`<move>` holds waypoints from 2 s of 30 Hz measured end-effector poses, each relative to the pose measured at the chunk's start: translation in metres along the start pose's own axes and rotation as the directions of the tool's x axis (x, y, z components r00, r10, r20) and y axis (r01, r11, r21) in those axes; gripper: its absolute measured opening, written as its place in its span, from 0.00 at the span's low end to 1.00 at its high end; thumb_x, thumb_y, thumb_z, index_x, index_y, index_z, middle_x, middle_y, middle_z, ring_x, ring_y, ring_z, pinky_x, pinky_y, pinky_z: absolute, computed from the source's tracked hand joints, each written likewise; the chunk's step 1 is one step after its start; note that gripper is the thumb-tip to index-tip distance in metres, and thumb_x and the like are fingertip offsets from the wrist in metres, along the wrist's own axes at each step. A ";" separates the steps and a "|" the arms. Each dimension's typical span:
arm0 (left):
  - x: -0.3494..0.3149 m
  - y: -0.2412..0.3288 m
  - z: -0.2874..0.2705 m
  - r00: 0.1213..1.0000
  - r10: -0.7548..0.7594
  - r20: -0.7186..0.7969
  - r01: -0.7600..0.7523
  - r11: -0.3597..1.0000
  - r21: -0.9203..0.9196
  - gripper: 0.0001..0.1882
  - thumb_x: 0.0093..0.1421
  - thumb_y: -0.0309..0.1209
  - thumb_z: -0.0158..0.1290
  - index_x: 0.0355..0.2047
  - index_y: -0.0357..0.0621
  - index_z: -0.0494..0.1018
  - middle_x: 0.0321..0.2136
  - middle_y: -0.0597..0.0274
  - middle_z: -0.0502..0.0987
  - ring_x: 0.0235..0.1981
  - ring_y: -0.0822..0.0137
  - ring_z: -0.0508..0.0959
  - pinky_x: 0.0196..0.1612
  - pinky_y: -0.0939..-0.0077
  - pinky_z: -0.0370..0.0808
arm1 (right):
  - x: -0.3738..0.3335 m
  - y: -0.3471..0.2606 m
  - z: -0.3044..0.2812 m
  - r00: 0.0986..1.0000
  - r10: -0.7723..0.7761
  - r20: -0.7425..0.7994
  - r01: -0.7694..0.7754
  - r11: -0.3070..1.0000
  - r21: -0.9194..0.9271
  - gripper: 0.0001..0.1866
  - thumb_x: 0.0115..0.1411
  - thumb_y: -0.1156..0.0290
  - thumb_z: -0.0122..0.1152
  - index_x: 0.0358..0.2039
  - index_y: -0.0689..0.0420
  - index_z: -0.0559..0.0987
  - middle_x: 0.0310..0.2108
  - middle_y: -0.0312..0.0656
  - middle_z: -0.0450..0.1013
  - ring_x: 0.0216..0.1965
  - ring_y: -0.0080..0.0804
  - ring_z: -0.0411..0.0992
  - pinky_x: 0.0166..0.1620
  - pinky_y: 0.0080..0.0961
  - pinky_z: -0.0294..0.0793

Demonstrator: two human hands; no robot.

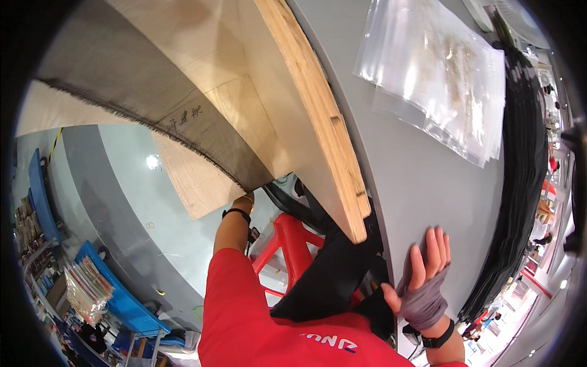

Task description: The person places a floral-patterned textile into a clear plastic bag, seals it, and writes on the bag with a marker. The person then folds another floral textile and places it into a smaller plastic bag, sealing it as well.

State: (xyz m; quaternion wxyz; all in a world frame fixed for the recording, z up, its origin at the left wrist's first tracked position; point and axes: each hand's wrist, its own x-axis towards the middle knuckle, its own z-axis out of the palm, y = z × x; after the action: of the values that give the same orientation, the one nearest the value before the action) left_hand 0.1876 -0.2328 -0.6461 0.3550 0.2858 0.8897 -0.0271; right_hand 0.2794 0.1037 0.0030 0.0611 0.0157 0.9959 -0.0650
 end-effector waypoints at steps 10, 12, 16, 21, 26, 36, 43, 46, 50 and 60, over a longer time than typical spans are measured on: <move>-0.222 0.057 -0.277 0.584 0.742 -0.328 -0.800 0.595 -0.078 0.08 0.56 0.30 0.54 0.32 0.41 0.80 0.34 0.59 0.78 0.46 0.56 0.77 0.67 0.52 0.66 | 0.017 -0.018 -0.004 0.965 -0.231 -0.123 0.243 0.966 0.088 0.41 0.52 0.52 0.70 0.64 0.57 0.70 0.65 0.59 0.64 0.65 0.61 0.63 0.67 0.60 0.57; -0.283 0.065 -0.349 0.602 0.602 -0.524 -0.798 0.438 -0.414 0.16 0.56 0.27 0.56 0.46 0.43 0.78 0.33 0.57 0.75 0.37 0.54 0.79 0.36 0.61 0.77 | 0.041 -0.042 -0.002 0.875 -0.481 0.046 0.448 0.843 0.298 0.33 0.48 0.64 0.72 0.54 0.64 0.77 0.54 0.54 0.75 0.56 0.52 0.74 0.61 0.48 0.71; -0.388 0.036 -0.448 0.678 0.616 -0.401 -0.705 0.390 -0.592 0.16 0.61 0.21 0.56 0.50 0.47 0.77 0.33 0.57 0.76 0.30 0.50 0.78 0.32 0.63 0.76 | 0.082 -0.132 0.013 0.786 -0.596 0.165 0.357 0.655 0.666 0.28 0.63 0.61 0.64 0.58 0.65 0.71 0.48 0.52 0.78 0.52 0.48 0.76 0.56 0.38 0.74; -0.496 -0.079 -0.473 0.995 0.099 0.020 -0.035 0.524 -0.851 0.14 0.68 0.20 0.52 0.53 0.38 0.75 0.32 0.71 0.74 0.32 0.79 0.73 0.34 0.82 0.71 | 0.083 -0.147 0.008 0.439 -0.734 0.519 -0.081 0.543 0.836 0.19 0.74 0.56 0.50 0.45 0.62 0.76 0.35 0.48 0.80 0.39 0.41 0.79 0.43 0.34 0.74; -0.577 -0.219 -0.475 0.937 -0.348 -0.021 0.207 0.603 -0.770 0.05 0.65 0.24 0.57 0.40 0.38 0.80 0.25 0.76 0.74 0.26 0.81 0.69 0.29 0.82 0.66 | 0.104 -0.083 -0.038 0.624 -0.691 0.364 -0.021 0.451 0.892 0.21 0.76 0.54 0.49 0.37 0.60 0.75 0.28 0.37 0.71 0.33 0.25 0.69 0.41 0.25 0.71; -0.343 -0.319 -0.511 0.693 -0.389 -0.607 0.150 0.901 -0.407 0.07 0.66 0.30 0.53 0.38 0.42 0.79 0.24 0.53 0.77 0.24 0.58 0.75 0.31 0.65 0.71 | 0.347 -0.001 -0.073 0.994 -0.087 0.067 0.057 0.929 0.366 0.17 0.67 0.58 0.63 0.32 0.61 0.80 0.22 0.46 0.73 0.26 0.34 0.70 0.35 0.35 0.72; -0.258 -0.303 -0.453 0.640 -0.511 -0.574 0.191 0.829 -0.526 0.09 0.67 0.34 0.52 0.38 0.46 0.80 0.31 0.50 0.82 0.33 0.45 0.81 0.36 0.59 0.76 | 0.452 -0.006 -0.047 0.990 -0.112 -0.086 0.132 0.950 0.282 0.14 0.65 0.60 0.62 0.35 0.60 0.82 0.26 0.54 0.76 0.28 0.51 0.74 0.36 0.40 0.74; -0.242 -0.285 -0.435 0.644 -0.497 -0.582 0.135 0.822 -0.553 0.09 0.68 0.33 0.52 0.41 0.45 0.79 0.31 0.49 0.82 0.32 0.45 0.81 0.36 0.59 0.76 | 0.493 -0.017 -0.047 0.981 -0.190 0.046 0.187 0.981 0.059 0.12 0.64 0.61 0.63 0.34 0.57 0.83 0.25 0.50 0.77 0.27 0.43 0.74 0.34 0.36 0.74; -0.218 -0.237 -0.411 0.651 -0.478 -0.591 0.074 0.814 -0.576 0.08 0.68 0.32 0.52 0.42 0.44 0.78 0.30 0.47 0.82 0.31 0.45 0.81 0.35 0.59 0.75 | 0.516 -0.034 -0.041 0.997 -0.032 -0.065 0.071 0.566 0.821 0.24 0.66 0.50 0.60 0.46 0.61 0.77 0.32 0.47 0.80 0.30 0.37 0.77 0.34 0.32 0.77; -0.229 -0.053 -0.488 0.594 -0.538 -0.598 -0.652 0.114 -0.750 0.13 0.73 0.30 0.49 0.53 0.38 0.74 0.43 0.59 0.79 0.40 0.68 0.79 0.43 0.71 0.80 | 0.331 0.021 -0.099 0.915 0.342 -0.216 0.169 0.162 0.972 0.20 0.70 0.53 0.56 0.42 0.59 0.80 0.37 0.38 0.79 0.40 0.24 0.76 0.47 0.21 0.72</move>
State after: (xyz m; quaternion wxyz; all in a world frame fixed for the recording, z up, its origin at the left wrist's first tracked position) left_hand -0.0070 -0.2663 -0.1417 0.0042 -0.0106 0.6946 0.7193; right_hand -0.0604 0.1451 0.0571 -0.1586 0.1225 0.7023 -0.6831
